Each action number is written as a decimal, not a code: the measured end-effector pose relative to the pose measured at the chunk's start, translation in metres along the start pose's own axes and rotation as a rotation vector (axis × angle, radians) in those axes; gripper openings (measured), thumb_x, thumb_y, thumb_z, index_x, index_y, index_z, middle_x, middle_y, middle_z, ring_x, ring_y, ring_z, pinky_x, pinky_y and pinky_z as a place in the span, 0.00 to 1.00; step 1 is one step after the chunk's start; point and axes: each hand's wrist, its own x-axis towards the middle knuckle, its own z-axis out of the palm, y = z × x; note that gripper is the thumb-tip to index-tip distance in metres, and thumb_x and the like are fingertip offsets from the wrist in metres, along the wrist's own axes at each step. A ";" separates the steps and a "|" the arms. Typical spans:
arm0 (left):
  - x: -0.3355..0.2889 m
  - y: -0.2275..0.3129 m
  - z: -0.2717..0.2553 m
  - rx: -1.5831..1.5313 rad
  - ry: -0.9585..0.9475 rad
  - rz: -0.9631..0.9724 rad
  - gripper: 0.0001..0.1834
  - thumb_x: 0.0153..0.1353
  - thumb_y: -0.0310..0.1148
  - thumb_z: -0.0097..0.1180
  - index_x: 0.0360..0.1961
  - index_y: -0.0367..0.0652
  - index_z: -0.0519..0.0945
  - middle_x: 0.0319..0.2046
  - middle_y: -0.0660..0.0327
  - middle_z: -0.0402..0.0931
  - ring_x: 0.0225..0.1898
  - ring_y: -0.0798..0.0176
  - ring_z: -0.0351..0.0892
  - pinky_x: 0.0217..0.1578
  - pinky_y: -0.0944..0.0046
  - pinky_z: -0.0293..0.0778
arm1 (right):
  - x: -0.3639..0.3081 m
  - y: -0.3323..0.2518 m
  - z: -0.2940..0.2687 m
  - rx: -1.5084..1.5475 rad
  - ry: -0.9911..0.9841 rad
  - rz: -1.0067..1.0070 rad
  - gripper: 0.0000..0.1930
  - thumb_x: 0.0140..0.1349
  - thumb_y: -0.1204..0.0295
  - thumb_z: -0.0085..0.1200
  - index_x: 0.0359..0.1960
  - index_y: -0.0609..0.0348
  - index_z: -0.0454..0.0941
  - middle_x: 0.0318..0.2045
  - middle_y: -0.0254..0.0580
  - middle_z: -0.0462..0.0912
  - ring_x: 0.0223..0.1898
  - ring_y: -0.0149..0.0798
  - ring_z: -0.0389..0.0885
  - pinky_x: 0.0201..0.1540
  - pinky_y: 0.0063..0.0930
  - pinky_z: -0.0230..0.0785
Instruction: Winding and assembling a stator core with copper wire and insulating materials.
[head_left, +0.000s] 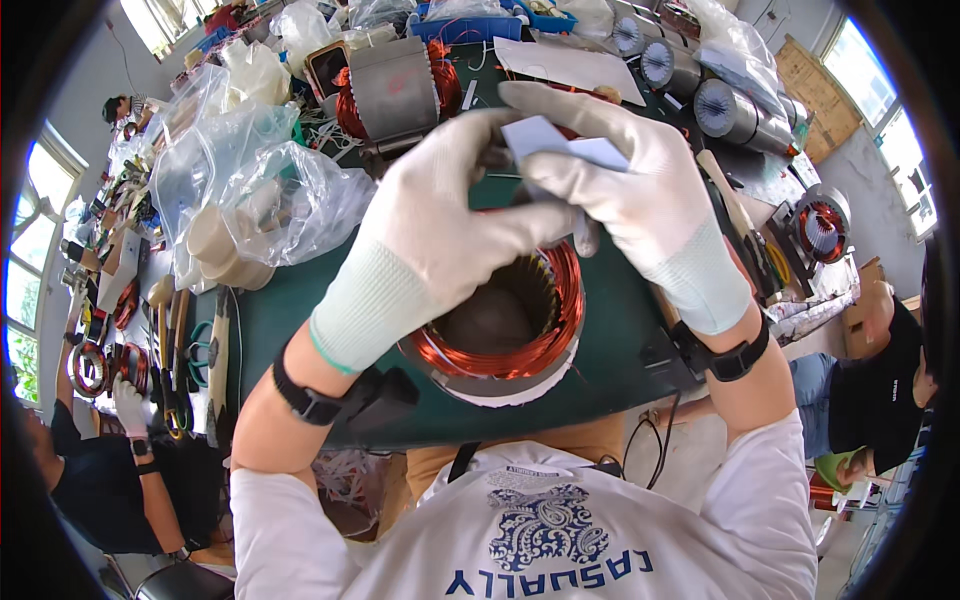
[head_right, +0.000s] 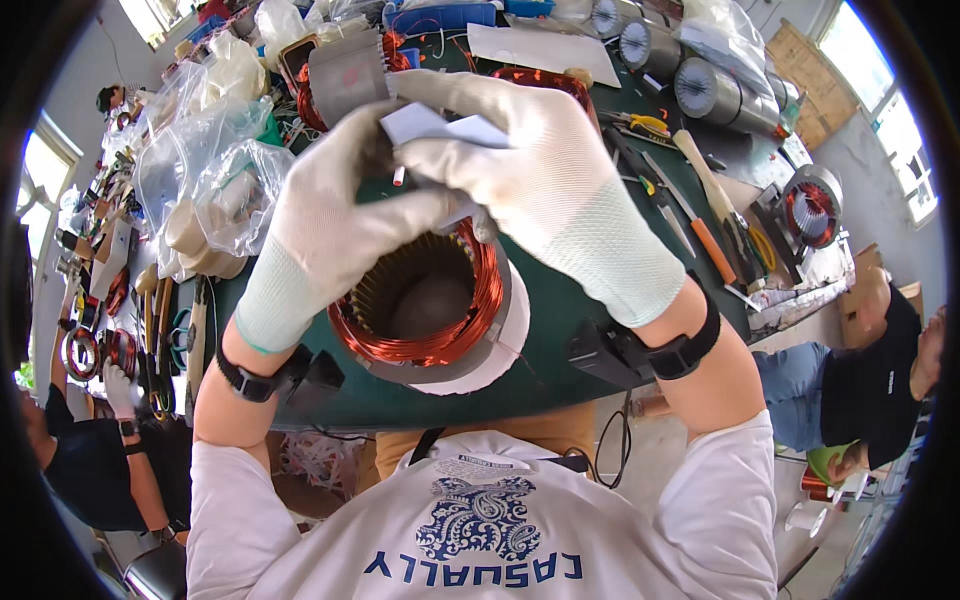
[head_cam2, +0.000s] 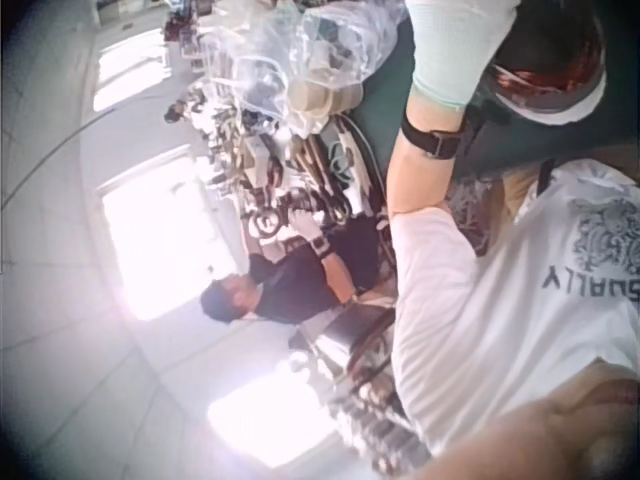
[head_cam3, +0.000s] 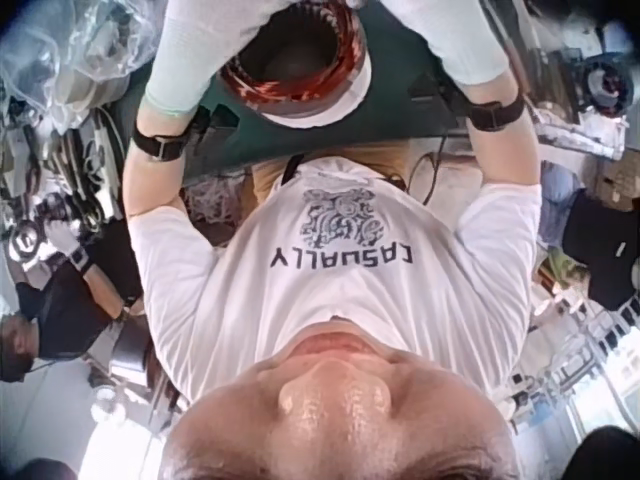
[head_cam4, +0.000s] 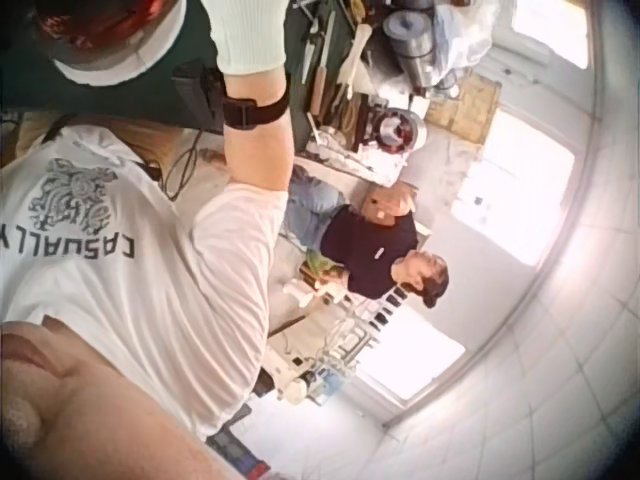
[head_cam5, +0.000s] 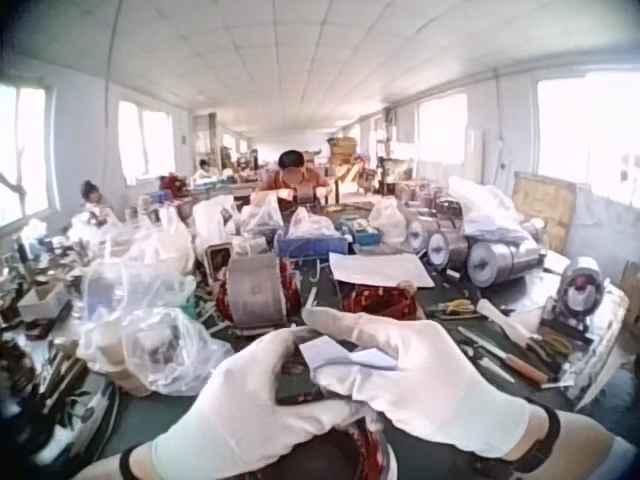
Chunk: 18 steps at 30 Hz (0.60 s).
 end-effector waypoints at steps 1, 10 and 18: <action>0.003 0.002 0.000 0.017 0.067 0.014 0.28 0.54 0.35 0.70 0.54 0.35 0.78 0.42 0.52 0.85 0.46 0.59 0.85 0.51 0.61 0.78 | 0.000 -0.003 0.005 -0.012 0.012 0.007 0.22 0.65 0.69 0.63 0.60 0.56 0.79 0.36 0.35 0.86 0.21 0.21 0.77 0.23 0.18 0.71; -0.023 -0.049 -0.041 -0.533 0.247 -0.168 0.17 0.61 0.26 0.62 0.49 0.29 0.78 0.37 0.57 0.84 0.37 0.70 0.82 0.42 0.70 0.77 | 0.000 0.021 -0.006 -0.159 0.026 -0.125 0.18 0.72 0.59 0.50 0.55 0.53 0.83 0.22 0.25 0.78 0.23 0.16 0.68 0.25 0.12 0.59; -0.065 -0.078 -0.027 -0.266 0.257 -0.404 0.16 0.63 0.21 0.57 0.52 0.29 0.80 0.39 0.57 0.84 0.37 0.69 0.83 0.43 0.69 0.78 | 0.019 0.059 0.028 -0.587 0.006 -0.358 0.11 0.66 0.64 0.54 0.35 0.60 0.83 0.30 0.51 0.83 0.36 0.51 0.84 0.41 0.40 0.76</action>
